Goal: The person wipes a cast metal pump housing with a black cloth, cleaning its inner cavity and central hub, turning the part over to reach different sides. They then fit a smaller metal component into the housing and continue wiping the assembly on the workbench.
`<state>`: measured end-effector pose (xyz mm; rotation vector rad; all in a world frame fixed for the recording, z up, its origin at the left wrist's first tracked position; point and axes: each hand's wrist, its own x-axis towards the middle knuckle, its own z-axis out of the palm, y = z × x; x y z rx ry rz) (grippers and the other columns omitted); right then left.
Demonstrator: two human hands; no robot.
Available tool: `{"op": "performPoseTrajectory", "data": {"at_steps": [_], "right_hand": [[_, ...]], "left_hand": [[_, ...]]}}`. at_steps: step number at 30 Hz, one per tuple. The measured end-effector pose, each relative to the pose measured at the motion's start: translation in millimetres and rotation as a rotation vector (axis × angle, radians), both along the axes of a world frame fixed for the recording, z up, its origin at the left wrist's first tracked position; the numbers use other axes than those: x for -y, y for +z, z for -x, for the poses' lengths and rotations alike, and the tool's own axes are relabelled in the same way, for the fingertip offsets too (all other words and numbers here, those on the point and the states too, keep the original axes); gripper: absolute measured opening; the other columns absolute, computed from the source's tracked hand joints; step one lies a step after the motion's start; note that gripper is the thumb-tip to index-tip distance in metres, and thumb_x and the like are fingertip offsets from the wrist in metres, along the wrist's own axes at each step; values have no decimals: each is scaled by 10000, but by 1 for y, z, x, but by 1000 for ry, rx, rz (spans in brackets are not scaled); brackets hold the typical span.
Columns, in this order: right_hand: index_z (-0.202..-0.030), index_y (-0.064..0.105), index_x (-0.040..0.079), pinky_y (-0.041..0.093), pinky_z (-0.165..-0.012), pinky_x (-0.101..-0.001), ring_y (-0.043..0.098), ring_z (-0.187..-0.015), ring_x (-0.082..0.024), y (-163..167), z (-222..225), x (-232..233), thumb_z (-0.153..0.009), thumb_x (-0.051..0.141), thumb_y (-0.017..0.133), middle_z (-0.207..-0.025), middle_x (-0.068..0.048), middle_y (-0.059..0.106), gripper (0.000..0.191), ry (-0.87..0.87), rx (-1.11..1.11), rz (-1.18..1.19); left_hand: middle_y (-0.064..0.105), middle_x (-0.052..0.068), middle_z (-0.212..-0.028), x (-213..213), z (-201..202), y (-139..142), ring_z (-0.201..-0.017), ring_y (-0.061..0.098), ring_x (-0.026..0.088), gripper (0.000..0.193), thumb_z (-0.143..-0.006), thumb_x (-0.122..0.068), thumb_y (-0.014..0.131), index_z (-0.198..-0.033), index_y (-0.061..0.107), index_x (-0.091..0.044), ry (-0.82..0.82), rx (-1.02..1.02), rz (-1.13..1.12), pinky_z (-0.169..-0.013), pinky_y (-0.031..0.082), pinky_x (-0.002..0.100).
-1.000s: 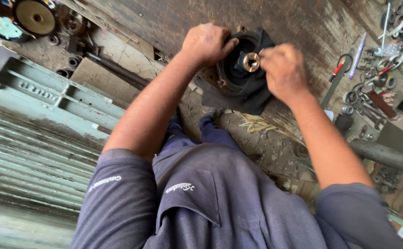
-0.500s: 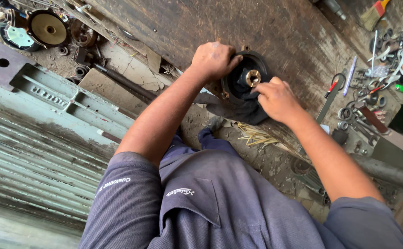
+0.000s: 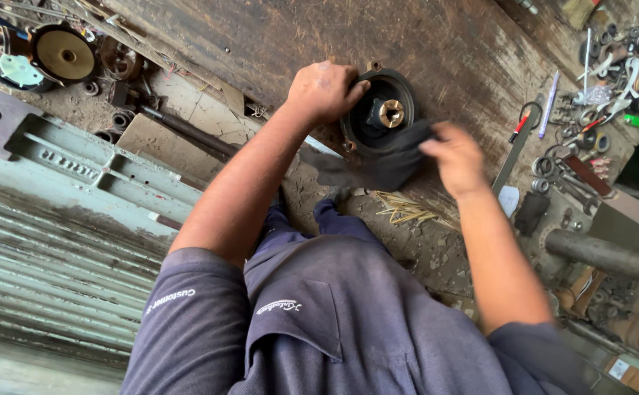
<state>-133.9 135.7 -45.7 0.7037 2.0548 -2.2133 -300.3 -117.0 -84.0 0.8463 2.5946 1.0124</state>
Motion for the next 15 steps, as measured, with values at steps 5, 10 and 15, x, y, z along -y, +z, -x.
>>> {"op": "performPoseTrajectory", "data": {"at_steps": [5, 10, 15], "right_hand": [[-1180, 664, -24, 521, -1091, -352, 670, -1131, -223, 33, -2, -46, -981, -60, 693, -1179, -118, 704, 204, -271, -466, -71], [-1209, 657, 15, 546, -1007, -349, 660, -1102, -220, 23, 33, 14, -1038, 2, 703, -1174, -97, 650, 177, -27, -539, -865], [-1342, 649, 100, 451, -1007, -482, 603, -1124, -341, 18, 58, 40, -910, 54, 674, -1119, -157, 672, 434, 611, -229, -1255]], "left_hand": [[733, 166, -893, 3, 3, 3, -880, 693, 396, 451, -974, -530, 560, -968, 741, -117, -20, 23, 23, -755, 547, 525], [734, 176, -884, 7, -2, 2, -879, 691, 409, 442, -1008, -508, 523, -989, 741, -124, -23, 46, 8, -765, 544, 534], [731, 194, -888, 7, -3, 0, -864, 690, 424, 413, -1041, -451, 488, -1008, 758, -140, 17, -21, -72, -749, 546, 542]]}}
